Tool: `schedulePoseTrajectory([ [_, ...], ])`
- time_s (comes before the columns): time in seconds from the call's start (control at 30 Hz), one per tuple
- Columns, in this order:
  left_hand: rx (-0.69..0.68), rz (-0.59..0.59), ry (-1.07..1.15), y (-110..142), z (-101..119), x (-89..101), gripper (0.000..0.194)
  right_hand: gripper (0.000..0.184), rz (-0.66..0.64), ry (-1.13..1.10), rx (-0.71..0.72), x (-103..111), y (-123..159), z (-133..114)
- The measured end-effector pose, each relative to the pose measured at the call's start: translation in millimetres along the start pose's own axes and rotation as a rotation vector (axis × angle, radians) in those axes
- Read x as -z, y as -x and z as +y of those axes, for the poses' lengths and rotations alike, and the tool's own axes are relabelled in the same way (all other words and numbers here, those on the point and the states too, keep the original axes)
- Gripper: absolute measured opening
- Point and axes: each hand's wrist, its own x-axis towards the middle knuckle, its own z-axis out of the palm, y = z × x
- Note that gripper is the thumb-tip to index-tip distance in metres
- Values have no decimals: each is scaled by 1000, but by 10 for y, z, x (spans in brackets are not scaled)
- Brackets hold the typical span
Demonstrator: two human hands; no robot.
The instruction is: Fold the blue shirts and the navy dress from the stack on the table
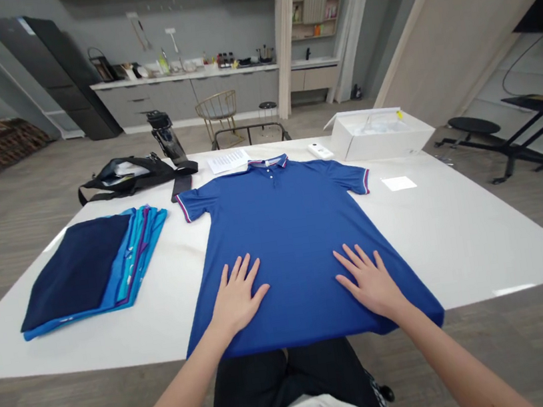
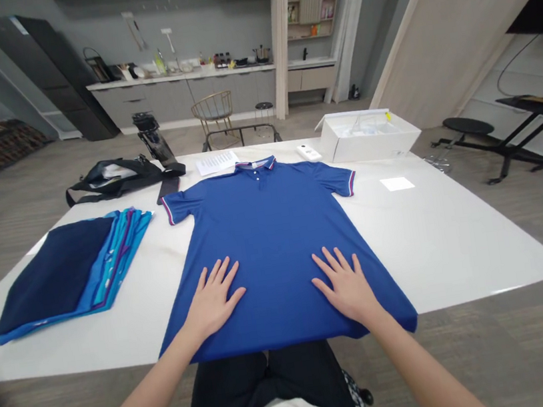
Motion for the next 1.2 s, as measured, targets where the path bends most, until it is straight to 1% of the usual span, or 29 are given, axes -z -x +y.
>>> schedulePoseTrajectory([
  [0.07, -2, 11, -6, 196, 45, -29, 65, 66, 19, 24, -37, -48, 165, 56],
  [0.13, -13, 15, -4, 344, 98, -15, 66, 65, 32, 30, -58, -31, 288, 98],
  [0.17, -16, 16, 0, 362, 115, 6, 66, 64, 39, 26, -66, 1, 297, 110],
  [0.2, -16, 16, 5, 327, 118, 34, 66, 62, 48, 17, -71, 44, 257, 117],
  [0.23, -12, 16, 10, 233, 104, 65, 65, 61, 60, 1, -70, 93, 162, 118],
  [0.27, 0, 20, 14, 79, 70, 95, 64, 60, 74, -20, -61, 141, 12, 112],
  [0.3, 9, 23, 17, -128, 17, 118, 64, 60, 85, -48, -38, 181, -190, 98],
  [0.37, 37, 32, 17, -653, -134, 133, 64, 62, 92, -111, 35, 219, -704, 51],
  [0.43, 76, 47, 5, -1205, -314, 93, 66, 63, 75, -138, 73, 190, -1269, -13],
  [0.5, 75, 30, 1, -1638, -481, 10, 66, 64, 42, -128, 71, 114, -1762, -57],
  [0.53, 89, -4, 6, -1781, -549, -38, 67, 64, 17, -118, 56, 69, -1951, -56],
  [0.57, 104, -34, 11, -1868, -603, -85, 68, 64, -11, -105, 34, 25, -2092, -33],
  [0.6, 121, -56, 15, -1902, -644, -128, 68, 65, -33, -88, 5, -14, -2184, 15],
  [0.67, 144, -64, 15, -1844, -693, -188, 69, 67, -54, -46, -72, -75, -2233, 183],
  [0.77, 133, -30, -3, -1593, -738, -206, 68, 72, -36, 12, -170, -125, -2081, 533],
  [0.83, 131, -23, -13, -1423, -782, -191, 69, 74, -26, 35, -183, -140, -1941, 745],
  [0.9, 146, -13, -21, -1294, -836, -180, 73, 74, -15, 54, -175, -148, -1837, 887],
  [0.97, 176, -7, -26, -1214, -885, -184, 79, 74, -9, 67, -172, -154, -1789, 955],
  [1.03, 201, -14, -32, -1175, -913, -194, 83, 74, -9, 68, -173, -158, -1784, 968],
  [1.2, 242, -43, -40, -1198, -890, -151, 83, 74, -14, 67, -176, -158, -1812, 931],
])
